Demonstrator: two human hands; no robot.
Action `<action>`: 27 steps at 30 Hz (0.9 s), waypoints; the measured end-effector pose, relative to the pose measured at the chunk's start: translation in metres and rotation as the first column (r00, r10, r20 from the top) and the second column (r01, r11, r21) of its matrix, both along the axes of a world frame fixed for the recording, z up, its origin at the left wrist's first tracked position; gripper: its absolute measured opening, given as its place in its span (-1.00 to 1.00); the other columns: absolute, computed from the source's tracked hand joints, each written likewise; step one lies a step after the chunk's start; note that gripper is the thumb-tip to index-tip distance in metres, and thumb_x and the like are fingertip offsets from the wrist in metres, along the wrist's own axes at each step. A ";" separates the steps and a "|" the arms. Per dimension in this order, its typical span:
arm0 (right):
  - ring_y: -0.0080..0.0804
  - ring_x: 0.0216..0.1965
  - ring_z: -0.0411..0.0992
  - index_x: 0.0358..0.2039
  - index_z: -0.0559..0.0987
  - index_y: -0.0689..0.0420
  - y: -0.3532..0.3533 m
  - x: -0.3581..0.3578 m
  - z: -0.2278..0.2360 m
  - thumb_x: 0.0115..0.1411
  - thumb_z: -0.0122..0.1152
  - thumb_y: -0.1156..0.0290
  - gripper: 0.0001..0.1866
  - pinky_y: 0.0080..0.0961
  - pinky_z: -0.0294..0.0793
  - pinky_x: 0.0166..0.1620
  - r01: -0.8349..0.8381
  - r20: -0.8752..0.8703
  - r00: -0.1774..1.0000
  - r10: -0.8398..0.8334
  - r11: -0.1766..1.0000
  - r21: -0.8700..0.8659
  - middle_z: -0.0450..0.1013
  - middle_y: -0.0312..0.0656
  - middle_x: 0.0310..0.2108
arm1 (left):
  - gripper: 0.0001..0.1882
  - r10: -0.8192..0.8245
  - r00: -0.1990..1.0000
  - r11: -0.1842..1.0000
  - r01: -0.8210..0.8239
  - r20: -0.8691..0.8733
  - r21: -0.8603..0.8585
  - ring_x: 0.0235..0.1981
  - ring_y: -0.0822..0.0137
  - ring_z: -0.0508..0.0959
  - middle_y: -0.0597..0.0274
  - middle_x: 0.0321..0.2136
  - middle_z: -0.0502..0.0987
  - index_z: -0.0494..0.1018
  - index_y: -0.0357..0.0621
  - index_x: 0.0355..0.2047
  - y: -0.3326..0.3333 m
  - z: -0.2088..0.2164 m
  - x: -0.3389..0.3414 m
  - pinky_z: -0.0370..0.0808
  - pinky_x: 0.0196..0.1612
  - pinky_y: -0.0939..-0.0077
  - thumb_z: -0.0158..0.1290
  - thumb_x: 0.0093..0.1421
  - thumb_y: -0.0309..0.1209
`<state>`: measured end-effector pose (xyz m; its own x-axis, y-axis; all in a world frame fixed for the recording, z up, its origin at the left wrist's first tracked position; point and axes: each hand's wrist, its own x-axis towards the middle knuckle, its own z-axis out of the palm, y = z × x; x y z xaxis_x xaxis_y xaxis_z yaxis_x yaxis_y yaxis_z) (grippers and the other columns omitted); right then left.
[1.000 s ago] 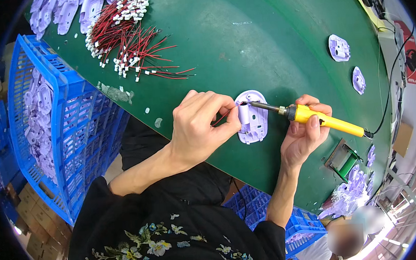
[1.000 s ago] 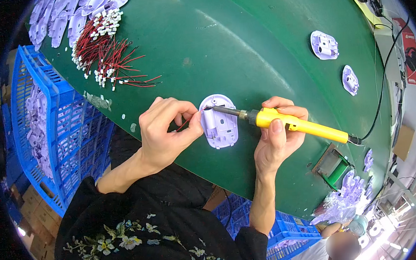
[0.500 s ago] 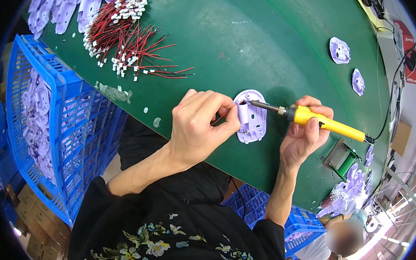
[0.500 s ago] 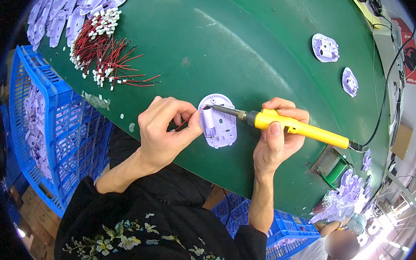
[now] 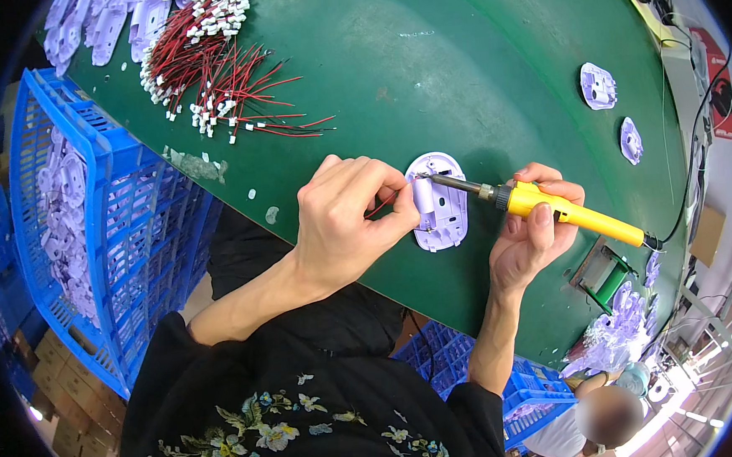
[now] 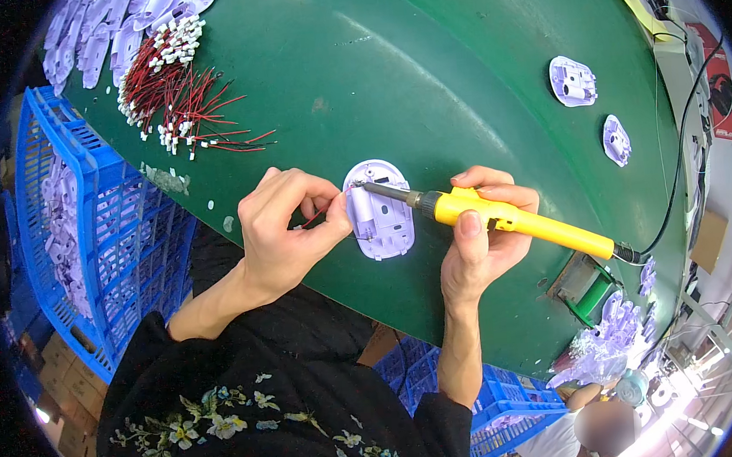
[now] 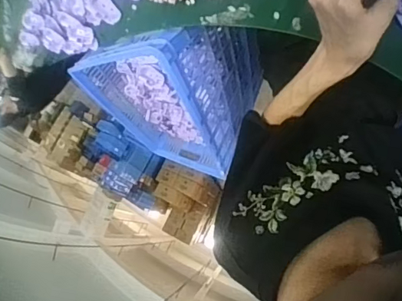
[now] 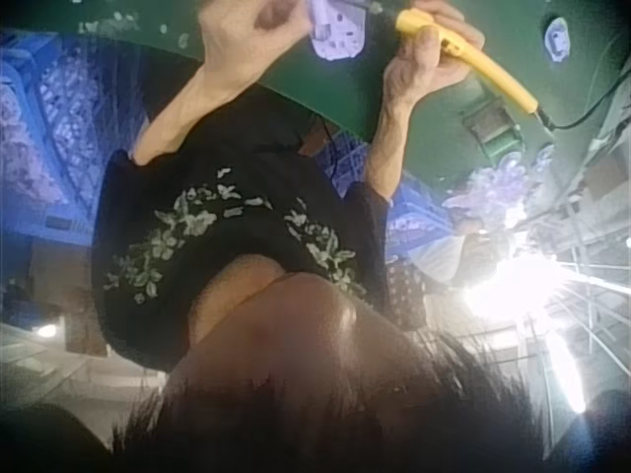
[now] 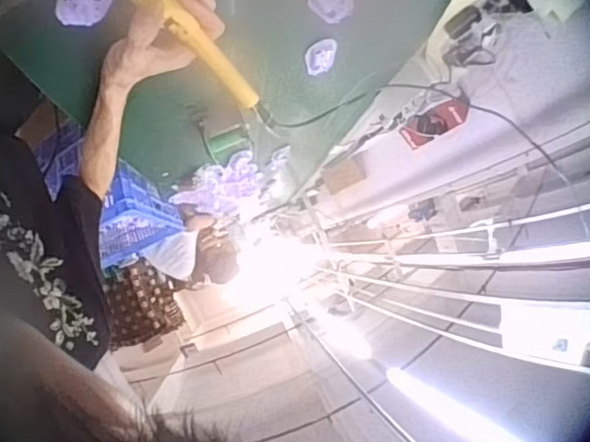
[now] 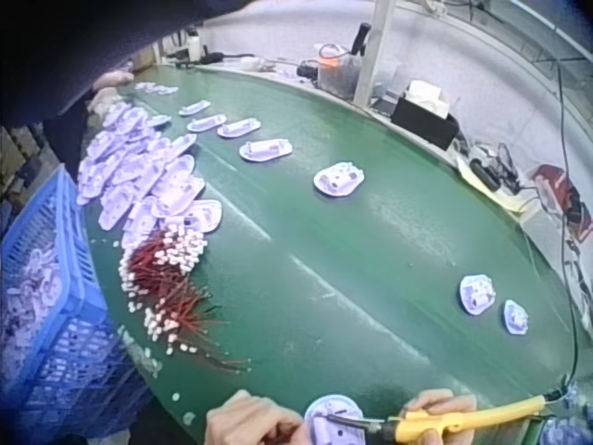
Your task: Soldering small electronic wires onto a white plastic computer mouse shell on a production line.
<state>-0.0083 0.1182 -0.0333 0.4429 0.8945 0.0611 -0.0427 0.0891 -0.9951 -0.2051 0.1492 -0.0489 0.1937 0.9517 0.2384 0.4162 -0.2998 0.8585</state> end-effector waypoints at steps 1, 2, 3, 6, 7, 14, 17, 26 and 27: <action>-0.35 -0.26 0.39 -0.20 0.35 0.17 0.000 0.000 0.000 0.10 0.37 0.24 -0.57 -0.46 0.41 -0.12 -0.001 0.005 1.000 0.001 1.000 0.002 0.44 0.05 -0.25 | -0.83 0.002 1.000 1.000 -0.002 -0.001 -0.002 -0.70 0.44 0.34 0.36 -0.67 0.46 0.45 -0.15 -0.56 0.000 0.000 0.000 0.23 -0.54 0.51 0.26 -0.10 -0.60; -0.36 -0.26 0.39 -0.20 0.35 0.16 0.000 -0.001 0.000 0.10 0.37 0.24 -0.57 -0.47 0.41 -0.12 -0.001 0.011 1.000 0.001 1.000 0.003 0.44 0.05 -0.25 | -0.83 0.001 1.000 1.000 -0.001 -0.001 -0.001 -0.70 0.44 0.34 0.36 -0.67 0.46 0.45 -0.15 -0.56 0.000 0.000 0.000 0.23 -0.54 0.51 0.26 -0.10 -0.60; -0.36 -0.26 0.39 -0.20 0.35 0.16 0.000 0.000 0.000 0.10 0.37 0.24 -0.57 -0.47 0.41 -0.12 -0.001 0.011 1.000 0.001 1.000 0.004 0.44 0.05 -0.25 | -0.83 0.003 1.000 1.000 -0.003 0.001 -0.001 -0.70 0.44 0.34 0.36 -0.67 0.46 0.45 -0.15 -0.56 0.000 0.000 0.000 0.23 -0.54 0.51 0.25 -0.10 -0.60; -0.37 -0.27 0.39 -0.20 0.35 0.16 -0.001 0.000 0.000 0.10 0.37 0.23 -0.57 -0.48 0.41 -0.13 0.005 0.012 1.000 -0.005 1.000 0.010 0.45 0.05 -0.25 | -0.83 0.007 1.000 1.000 -0.007 0.006 -0.005 -0.69 0.45 0.34 0.36 -0.67 0.46 0.46 -0.15 -0.56 0.000 0.001 0.000 0.23 -0.54 0.52 0.25 -0.11 -0.61; -0.37 -0.27 0.39 -0.20 0.35 0.16 0.000 0.000 0.001 0.10 0.37 0.23 -0.57 -0.49 0.41 -0.13 0.006 0.011 1.000 -0.006 1.000 0.006 0.45 0.05 -0.25 | -0.83 0.010 1.000 1.000 -0.010 0.008 -0.008 -0.69 0.45 0.34 0.36 -0.67 0.46 0.46 -0.15 -0.56 0.000 0.001 0.000 0.23 -0.55 0.52 0.25 -0.11 -0.61; -0.37 -0.26 0.40 -0.20 0.35 0.16 0.000 -0.001 0.001 0.09 0.38 0.23 -0.56 -0.48 0.41 -0.13 0.018 0.017 1.000 -0.018 1.000 0.010 0.45 0.05 -0.25 | -0.82 0.016 1.000 1.000 -0.017 -0.005 -0.024 -0.71 0.44 0.40 0.39 -0.69 0.44 0.42 -0.12 -0.59 0.001 0.004 0.000 0.24 -0.50 0.49 0.25 -0.06 -0.57; -0.36 -0.26 0.40 -0.20 0.35 0.16 0.001 -0.003 0.001 0.08 0.38 0.22 -0.56 -0.48 0.41 -0.12 0.018 0.013 1.000 -0.018 1.000 0.002 0.45 0.05 -0.25 | -0.82 0.023 1.000 0.999 -0.023 -0.008 -0.027 -0.71 0.44 0.40 0.40 -0.70 0.44 0.42 -0.12 -0.59 0.001 0.003 0.000 0.24 -0.50 0.49 0.25 -0.06 -0.57; -0.31 -0.23 0.41 -0.21 0.36 0.16 0.001 0.002 0.000 0.10 0.36 0.24 -0.59 -0.42 0.42 -0.10 0.052 0.013 0.999 -0.052 0.998 0.033 0.44 0.06 -0.25 | -0.83 0.011 1.000 1.000 -0.012 -0.006 -0.023 -0.67 0.44 0.34 0.35 -0.66 0.46 0.46 -0.16 -0.55 0.001 0.001 -0.002 0.24 -0.55 0.52 0.25 -0.11 -0.62; -0.31 -0.23 0.41 -0.21 0.36 0.16 0.001 0.001 0.001 0.10 0.36 0.24 -0.59 -0.42 0.42 -0.10 0.053 0.012 0.999 -0.053 0.998 0.032 0.44 0.06 -0.25 | -0.83 0.012 1.000 1.000 -0.012 -0.006 -0.026 -0.67 0.44 0.34 0.35 -0.66 0.46 0.46 -0.16 -0.55 0.001 0.001 -0.002 0.24 -0.55 0.52 0.25 -0.11 -0.62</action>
<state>-0.0071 0.1193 -0.0326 0.4884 0.8674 0.0952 -0.0246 0.1227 -0.9921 -0.2074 0.1500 -0.0477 0.1832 0.9598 0.2126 0.4247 -0.2723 0.8634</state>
